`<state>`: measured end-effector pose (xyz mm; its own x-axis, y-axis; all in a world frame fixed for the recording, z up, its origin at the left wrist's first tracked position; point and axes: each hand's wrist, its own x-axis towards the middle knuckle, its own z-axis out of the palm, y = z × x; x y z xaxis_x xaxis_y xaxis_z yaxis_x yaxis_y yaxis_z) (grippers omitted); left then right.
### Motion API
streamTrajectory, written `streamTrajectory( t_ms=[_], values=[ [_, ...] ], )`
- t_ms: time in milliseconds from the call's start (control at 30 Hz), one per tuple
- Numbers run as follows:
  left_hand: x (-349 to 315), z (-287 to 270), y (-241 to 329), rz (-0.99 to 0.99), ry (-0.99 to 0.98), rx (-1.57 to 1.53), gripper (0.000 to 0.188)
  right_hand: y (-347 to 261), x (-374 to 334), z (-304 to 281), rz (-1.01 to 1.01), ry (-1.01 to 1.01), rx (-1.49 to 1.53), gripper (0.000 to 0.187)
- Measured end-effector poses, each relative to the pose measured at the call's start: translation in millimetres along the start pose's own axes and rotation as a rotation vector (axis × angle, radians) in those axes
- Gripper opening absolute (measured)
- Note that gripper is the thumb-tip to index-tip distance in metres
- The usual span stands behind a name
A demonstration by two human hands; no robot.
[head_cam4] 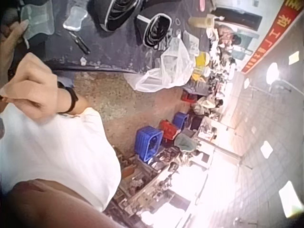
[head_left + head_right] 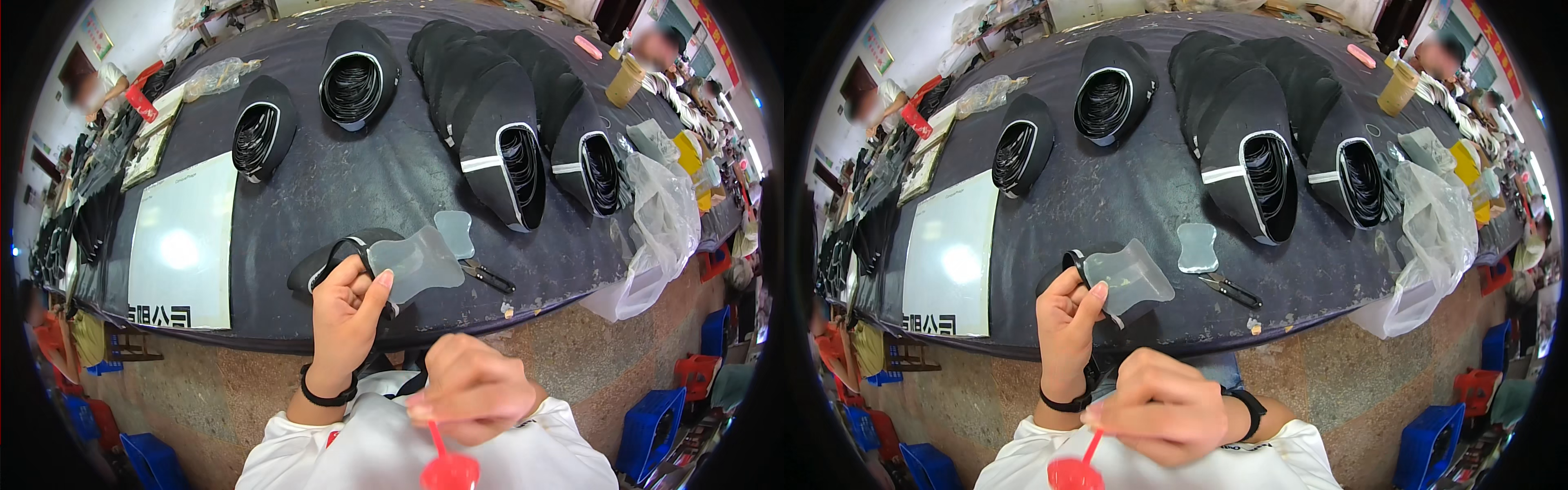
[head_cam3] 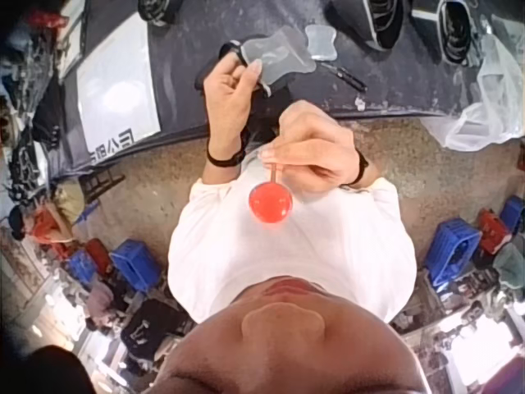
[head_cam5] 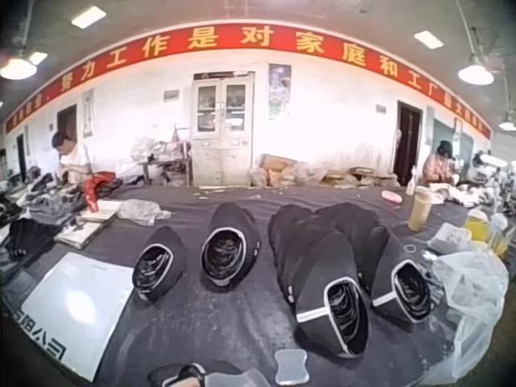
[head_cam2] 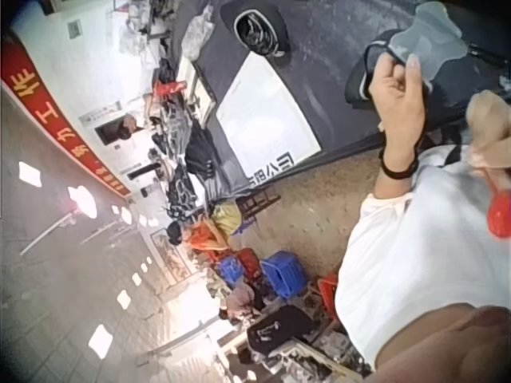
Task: The person unwraps a lollipop and discards the wrapper. They then pick up a shoe component and a grey patch, peeling a plastic film from the patch before pressing it onto the component.
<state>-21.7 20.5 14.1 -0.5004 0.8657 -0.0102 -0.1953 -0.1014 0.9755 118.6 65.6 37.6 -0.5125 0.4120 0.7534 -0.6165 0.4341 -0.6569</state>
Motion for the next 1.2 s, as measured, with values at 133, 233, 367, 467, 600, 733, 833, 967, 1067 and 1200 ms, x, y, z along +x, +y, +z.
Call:
streamTrajectory(
  t_ms=[133, 233, 367, 467, 600, 733, 833, 967, 1067, 1200],
  values=[
    [0.0, 1.3, -1.3, 0.000, -0.001, -0.055, 0.015, -5.5, -3.9, 6.4, -0.096, 0.066, 0.005, 0.022],
    [-0.8, 3.1, -1.6, -0.002, 0.015, -0.063, 0.015, -10.1, -4.8, 8.7, -0.153, 0.057, -0.018, 0.022],
    [-0.3, 3.2, -1.1, -0.013, 0.012, -0.072, 0.014, -16.1, 2.4, 4.3, -0.186, 0.030, -0.013, 0.017],
    [0.4, 1.9, -0.4, -0.015, 0.019, -0.009, 0.012, -20.2, 9.2, -2.0, -0.261, -0.103, 0.043, 0.009],
    [-0.8, 4.3, -2.1, -0.004, 0.029, -0.032, 0.011, -25.2, 12.9, -0.6, -0.387, -0.093, 0.039, 0.009],
    [-2.1, 4.5, -0.9, 0.024, 0.050, -0.033, 0.010, -28.1, 15.2, -0.1, -0.424, -0.060, 0.088, 0.012],
    [-2.9, 3.1, 1.0, 0.031, 0.060, -0.009, 0.010, -27.3, 14.6, -1.1, -0.439, -0.053, 0.131, 0.012],
    [-5.9, 3.1, 2.0, 0.051, 0.092, -0.018, 0.012, -27.4, 8.8, -2.1, -0.420, -0.001, 0.161, 0.010],
    [-5.6, 1.1, 2.6, 0.058, 0.068, -0.056, 0.013, -26.0, 10.6, -0.8, -0.425, 0.023, 0.187, 0.008],
    [-4.5, 0.6, 1.5, 0.059, 0.087, -0.072, 0.015, -16.0, 27.2, 9.6, -0.433, 0.033, 0.212, 0.006]
  ],
)
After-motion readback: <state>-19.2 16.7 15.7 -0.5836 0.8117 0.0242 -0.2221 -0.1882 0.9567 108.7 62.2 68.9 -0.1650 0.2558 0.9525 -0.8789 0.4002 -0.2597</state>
